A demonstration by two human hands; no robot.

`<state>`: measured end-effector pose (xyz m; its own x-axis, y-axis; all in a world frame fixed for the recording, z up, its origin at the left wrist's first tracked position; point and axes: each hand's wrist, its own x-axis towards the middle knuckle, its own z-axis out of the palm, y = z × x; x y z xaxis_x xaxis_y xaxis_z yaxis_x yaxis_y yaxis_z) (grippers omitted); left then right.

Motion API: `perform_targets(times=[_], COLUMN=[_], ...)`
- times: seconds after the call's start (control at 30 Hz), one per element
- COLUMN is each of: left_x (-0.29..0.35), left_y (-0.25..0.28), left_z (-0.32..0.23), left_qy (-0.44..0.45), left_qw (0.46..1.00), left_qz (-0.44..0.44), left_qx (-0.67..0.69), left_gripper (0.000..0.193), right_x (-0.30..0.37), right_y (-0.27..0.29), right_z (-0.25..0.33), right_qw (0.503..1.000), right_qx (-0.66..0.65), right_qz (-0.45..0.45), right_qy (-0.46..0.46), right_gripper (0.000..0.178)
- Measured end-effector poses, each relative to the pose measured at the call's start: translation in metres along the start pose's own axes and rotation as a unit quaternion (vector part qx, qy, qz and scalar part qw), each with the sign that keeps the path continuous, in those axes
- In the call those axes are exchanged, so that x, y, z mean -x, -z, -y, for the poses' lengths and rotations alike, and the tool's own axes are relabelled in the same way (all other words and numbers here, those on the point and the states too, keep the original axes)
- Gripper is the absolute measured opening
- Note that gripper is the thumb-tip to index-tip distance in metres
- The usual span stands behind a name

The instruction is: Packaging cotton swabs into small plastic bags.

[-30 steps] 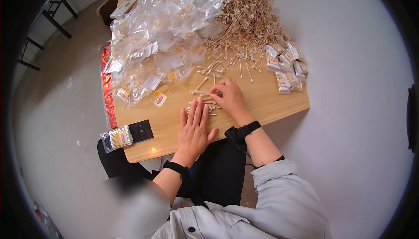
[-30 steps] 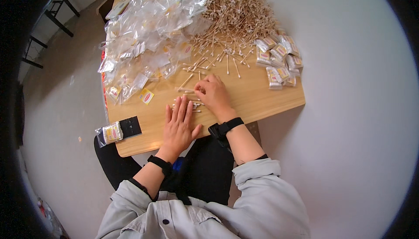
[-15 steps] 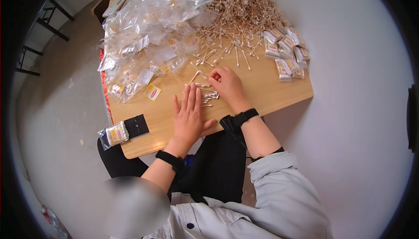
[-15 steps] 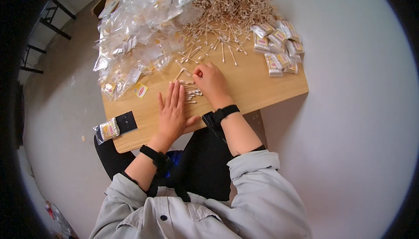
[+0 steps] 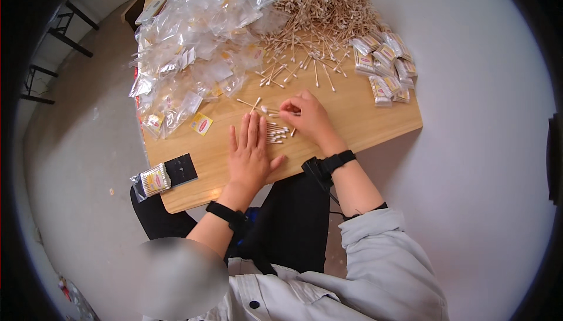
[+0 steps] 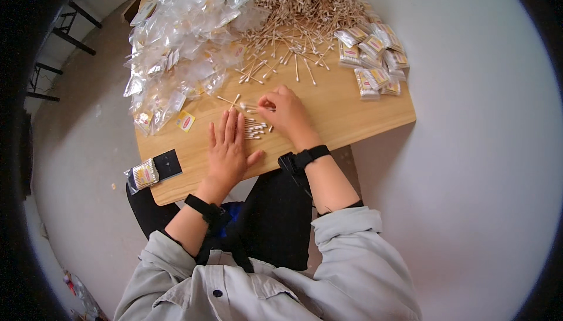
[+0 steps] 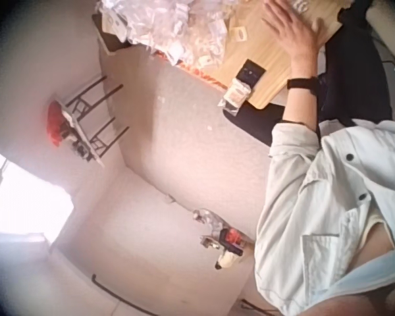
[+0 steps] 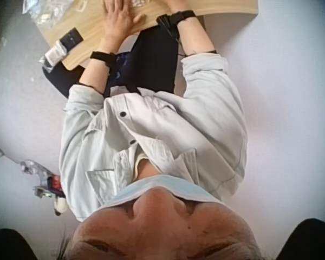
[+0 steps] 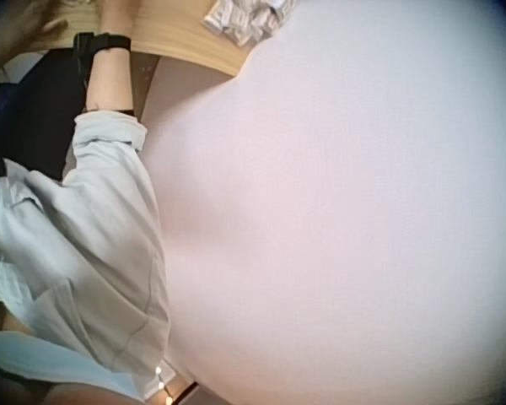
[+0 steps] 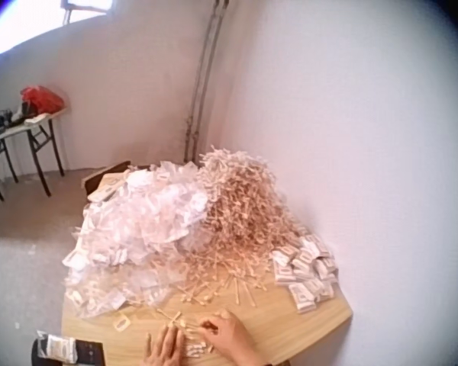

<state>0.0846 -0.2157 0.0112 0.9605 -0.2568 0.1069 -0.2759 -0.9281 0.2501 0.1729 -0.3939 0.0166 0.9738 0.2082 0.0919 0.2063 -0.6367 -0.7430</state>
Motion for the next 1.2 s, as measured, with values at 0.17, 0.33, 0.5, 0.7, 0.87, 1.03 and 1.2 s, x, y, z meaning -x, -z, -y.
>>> perform_targets(times=[0.17,0.33,0.5,0.7,0.87,1.03,1.2], left_x=[0.019,0.017,-0.016,-0.035,-0.025,-0.036,-0.025], left_y=[0.003,0.009,0.025,0.028,0.021,0.020,0.009], left_z=[-0.009,-0.002,0.050,0.072,0.089,0.057,0.017], left_qy=[0.038,0.075,0.083,0.013,0.046,0.126,0.042], left_qw=[0.999,0.991,0.987,0.995,0.990,0.989,0.998], left_qz=[0.002,-0.060,-0.123,-0.083,-0.123,-0.072,-0.021], left_qx=[0.008,0.090,0.064,0.057,0.050,0.035,0.029], left_gripper=[0.097,0.080,0.047,0.013,0.009,0.023,0.064], right_x=[0.014,0.022,0.025,0.024,0.019,0.020,0.020], right_y=[-0.013,-0.020,-0.023,-0.026,-0.031,-0.028,-0.013], right_z=[0.010,0.012,0.019,0.012,0.020,0.005,-0.007], right_qw=[1.000,0.998,0.996,0.992,0.992,0.990,0.981], right_qx=[-0.005,0.009,0.003,0.006,-0.035,-0.004,-0.039], right_qz=[0.001,-0.058,-0.076,-0.108,-0.118,-0.143,-0.188], right_qy=[0.022,0.031,0.056,0.070,0.014,0.017,-0.036], right_gripper=[0.012,0.014,0.013,0.010,0.006,0.007,0.016])
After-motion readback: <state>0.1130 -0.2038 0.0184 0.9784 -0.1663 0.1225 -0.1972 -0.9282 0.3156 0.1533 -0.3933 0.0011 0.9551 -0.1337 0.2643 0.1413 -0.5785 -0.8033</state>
